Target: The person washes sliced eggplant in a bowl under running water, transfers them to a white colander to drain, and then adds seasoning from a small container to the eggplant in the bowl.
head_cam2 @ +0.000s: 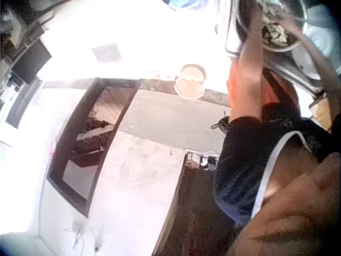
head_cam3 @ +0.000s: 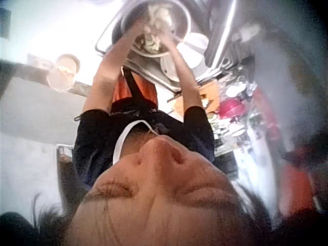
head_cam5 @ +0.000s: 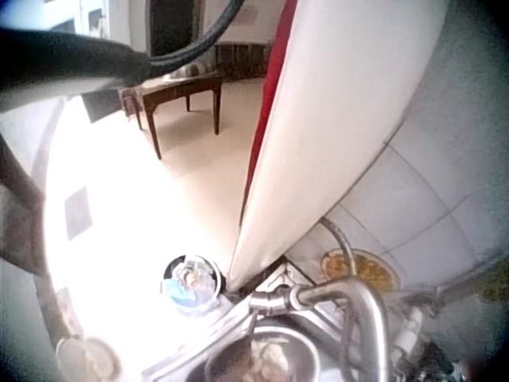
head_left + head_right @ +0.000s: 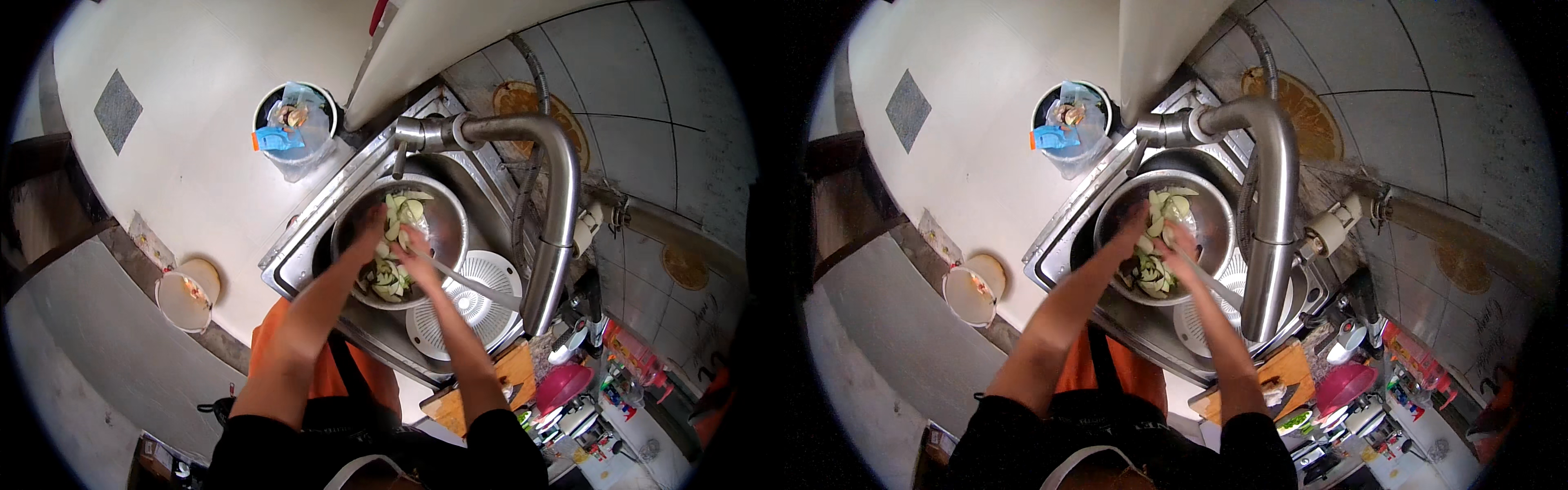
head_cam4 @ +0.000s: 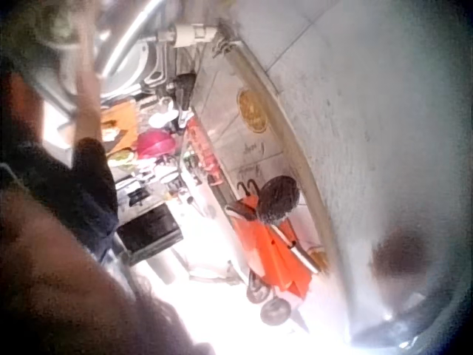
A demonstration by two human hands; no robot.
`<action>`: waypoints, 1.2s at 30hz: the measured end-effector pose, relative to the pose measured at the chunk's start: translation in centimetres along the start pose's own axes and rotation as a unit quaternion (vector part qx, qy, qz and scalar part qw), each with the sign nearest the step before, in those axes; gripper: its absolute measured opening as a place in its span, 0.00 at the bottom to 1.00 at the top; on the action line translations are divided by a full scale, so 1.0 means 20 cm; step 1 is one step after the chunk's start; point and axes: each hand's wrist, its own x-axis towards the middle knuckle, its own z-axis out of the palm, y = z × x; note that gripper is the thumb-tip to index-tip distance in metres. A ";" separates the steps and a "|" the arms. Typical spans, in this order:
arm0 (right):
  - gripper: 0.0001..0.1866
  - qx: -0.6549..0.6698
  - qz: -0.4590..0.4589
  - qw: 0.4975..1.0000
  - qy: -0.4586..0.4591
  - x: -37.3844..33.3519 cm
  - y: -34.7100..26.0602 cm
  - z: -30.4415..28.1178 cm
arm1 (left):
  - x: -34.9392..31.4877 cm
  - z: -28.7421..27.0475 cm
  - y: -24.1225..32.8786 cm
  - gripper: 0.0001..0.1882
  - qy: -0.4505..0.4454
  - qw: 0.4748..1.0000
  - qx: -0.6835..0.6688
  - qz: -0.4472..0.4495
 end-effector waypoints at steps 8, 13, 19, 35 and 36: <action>0.23 -0.024 0.115 0.985 0.127 0.14 -0.03 0.22 | -0.09 0.05 0.16 0.29 0.094 0.987 -0.092 -0.093; 0.22 0.002 0.044 0.997 0.063 -0.03 -0.30 0.08 | 0.07 0.02 -0.19 0.22 -0.053 0.892 -0.401 -0.203; 0.12 -0.121 0.217 0.966 -0.079 0.07 -0.29 -0.12 | -0.11 0.05 -0.10 0.22 0.041 0.984 0.162 0.061; 0.24 -0.153 0.043 0.987 -0.026 0.11 -0.12 -0.26 | -0.05 0.01 -0.02 0.34 -0.016 0.735 0.617 0.279; 0.24 -0.127 0.040 0.991 -0.012 0.09 -0.13 -0.29 | -0.08 0.00 0.03 0.34 -0.050 0.754 0.604 0.251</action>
